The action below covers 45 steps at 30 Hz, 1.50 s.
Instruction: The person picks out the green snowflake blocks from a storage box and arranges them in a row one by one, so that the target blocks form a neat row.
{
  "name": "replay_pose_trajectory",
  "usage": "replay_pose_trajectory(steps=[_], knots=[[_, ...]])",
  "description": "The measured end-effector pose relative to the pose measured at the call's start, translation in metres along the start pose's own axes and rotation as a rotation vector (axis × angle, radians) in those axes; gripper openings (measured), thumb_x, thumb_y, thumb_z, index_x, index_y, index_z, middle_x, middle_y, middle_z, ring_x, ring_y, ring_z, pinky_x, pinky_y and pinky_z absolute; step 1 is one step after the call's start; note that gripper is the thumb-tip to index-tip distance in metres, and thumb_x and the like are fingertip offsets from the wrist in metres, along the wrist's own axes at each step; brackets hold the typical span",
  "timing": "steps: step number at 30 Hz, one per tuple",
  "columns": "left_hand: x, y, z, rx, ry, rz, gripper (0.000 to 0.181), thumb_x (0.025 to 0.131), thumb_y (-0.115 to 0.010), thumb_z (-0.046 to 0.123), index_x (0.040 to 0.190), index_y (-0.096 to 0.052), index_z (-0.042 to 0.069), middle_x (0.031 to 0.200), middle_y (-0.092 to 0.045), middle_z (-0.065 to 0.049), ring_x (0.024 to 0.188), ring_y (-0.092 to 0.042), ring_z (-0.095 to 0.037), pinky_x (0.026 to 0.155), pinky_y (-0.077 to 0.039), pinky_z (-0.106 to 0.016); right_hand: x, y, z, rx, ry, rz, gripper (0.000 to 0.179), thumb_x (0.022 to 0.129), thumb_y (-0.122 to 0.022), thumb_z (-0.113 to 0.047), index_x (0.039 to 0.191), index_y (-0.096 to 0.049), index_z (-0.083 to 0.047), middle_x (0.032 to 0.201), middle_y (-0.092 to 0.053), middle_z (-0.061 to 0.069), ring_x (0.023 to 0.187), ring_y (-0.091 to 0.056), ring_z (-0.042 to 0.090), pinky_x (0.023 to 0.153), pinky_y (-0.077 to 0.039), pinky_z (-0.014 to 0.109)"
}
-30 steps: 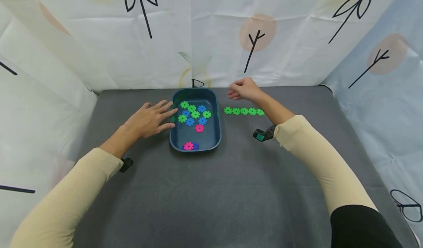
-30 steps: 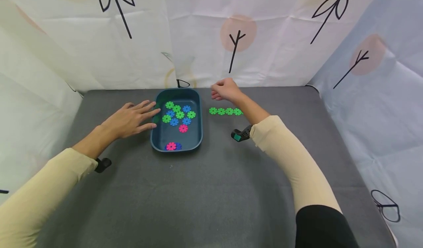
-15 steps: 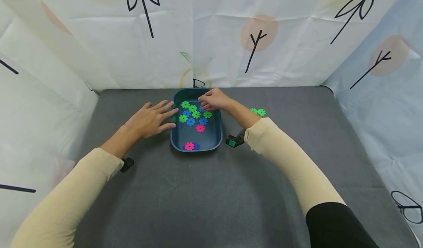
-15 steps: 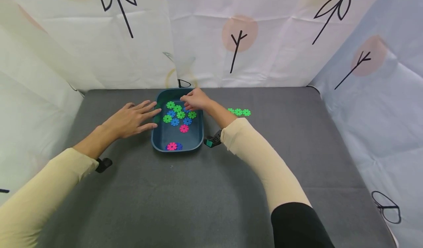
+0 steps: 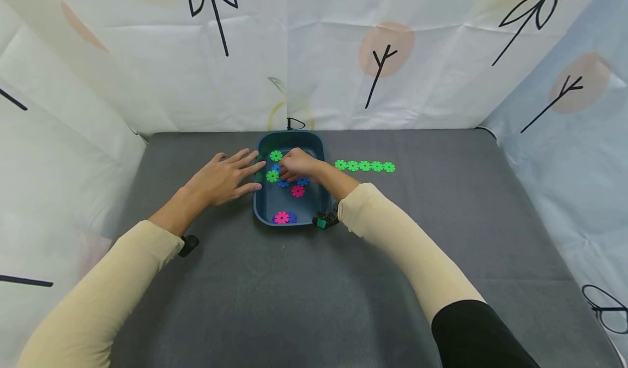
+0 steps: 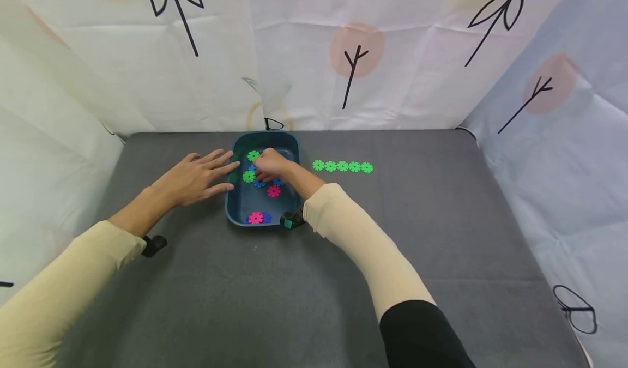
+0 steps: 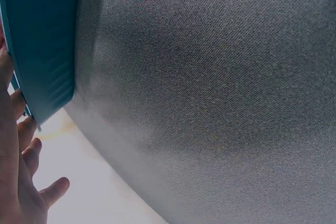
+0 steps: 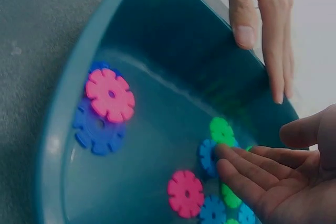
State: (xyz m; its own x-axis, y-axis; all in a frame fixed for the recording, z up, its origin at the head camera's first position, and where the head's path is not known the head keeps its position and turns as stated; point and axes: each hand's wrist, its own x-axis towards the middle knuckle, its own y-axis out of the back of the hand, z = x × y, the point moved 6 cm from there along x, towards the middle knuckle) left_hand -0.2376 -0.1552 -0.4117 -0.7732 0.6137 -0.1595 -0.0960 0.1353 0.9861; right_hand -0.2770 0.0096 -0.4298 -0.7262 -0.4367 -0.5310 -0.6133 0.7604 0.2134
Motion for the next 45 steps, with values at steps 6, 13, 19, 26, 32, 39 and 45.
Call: replay_pose_trajectory(steps=[6,13,19,26,32,39,45], knots=[[0.0,0.001,0.0,-0.004,-0.007,0.009,0.069,0.1,-0.047,0.057,0.156,-0.035,0.018,0.163,-0.025,-0.012,0.149,-0.023,-0.033,0.11,-0.029,-0.064,0.001,-0.007,0.0,0.027,0.005,-0.032,0.044,0.107,-0.042,-0.012,0.145,-0.042,0.009,0.137,-0.057,0.026,0.124,-0.059,0.033,0.105,-0.046,0.042],[0.0,0.001,0.0,-0.01,-0.015,0.021,0.069,0.101,-0.046,0.057,0.156,-0.034,0.018,0.163,-0.025,-0.012,0.149,-0.023,-0.033,0.11,-0.029,-0.063,0.005,-0.01,-0.001,0.02,0.025,-0.046,0.042,0.106,-0.042,-0.008,0.144,-0.043,0.009,0.134,-0.059,0.026,0.122,-0.06,0.033,0.105,-0.046,0.042],[-0.001,0.001,0.0,-0.014,-0.021,0.024,0.069,0.101,-0.044,0.058,0.156,-0.035,0.018,0.163,-0.026,-0.012,0.149,-0.023,-0.033,0.11,-0.03,-0.063,0.011,-0.015,0.0,-0.021,0.047,-0.047,0.044,0.102,-0.05,-0.002,0.144,-0.044,0.008,0.132,-0.061,0.023,0.12,-0.062,0.031,0.101,-0.049,0.037],[-0.002,0.002,0.0,-0.017,-0.022,0.025,0.068,0.102,-0.044,0.057,0.156,-0.034,0.018,0.163,-0.026,-0.012,0.15,-0.023,-0.033,0.11,-0.029,-0.064,0.015,-0.022,-0.001,-0.039,0.078,-0.023,0.049,0.096,-0.061,-0.002,0.142,-0.047,0.008,0.138,-0.057,0.02,0.116,-0.064,0.028,0.095,-0.053,0.034],[-0.002,0.001,0.0,-0.011,-0.023,0.019,0.068,0.101,-0.045,0.056,0.157,-0.034,0.018,0.163,-0.025,-0.012,0.15,-0.022,-0.032,0.11,-0.03,-0.063,0.015,-0.025,-0.002,-0.03,0.091,0.076,0.044,0.094,-0.068,-0.008,0.134,-0.057,0.008,0.122,-0.068,0.019,0.105,-0.07,0.025,0.087,-0.056,0.03],[-0.003,0.001,0.0,-0.007,-0.023,0.015,0.068,0.101,-0.046,0.055,0.156,-0.034,0.017,0.163,-0.026,-0.013,0.149,-0.023,-0.033,0.11,-0.03,-0.064,0.017,-0.028,0.0,-0.038,0.104,0.164,0.036,0.094,-0.07,-0.01,0.124,-0.065,0.007,0.104,-0.074,0.016,0.095,-0.073,0.022,0.079,-0.058,0.027],[-0.002,0.001,0.0,-0.019,-0.021,0.013,0.068,0.101,-0.045,0.056,0.157,-0.034,0.018,0.163,-0.024,-0.012,0.149,-0.023,-0.033,0.11,-0.029,-0.063,0.019,-0.027,0.001,-0.029,0.101,0.195,0.03,0.095,-0.068,-0.008,0.121,-0.067,0.007,0.098,-0.075,0.016,0.089,-0.074,0.021,0.077,-0.059,0.029]])
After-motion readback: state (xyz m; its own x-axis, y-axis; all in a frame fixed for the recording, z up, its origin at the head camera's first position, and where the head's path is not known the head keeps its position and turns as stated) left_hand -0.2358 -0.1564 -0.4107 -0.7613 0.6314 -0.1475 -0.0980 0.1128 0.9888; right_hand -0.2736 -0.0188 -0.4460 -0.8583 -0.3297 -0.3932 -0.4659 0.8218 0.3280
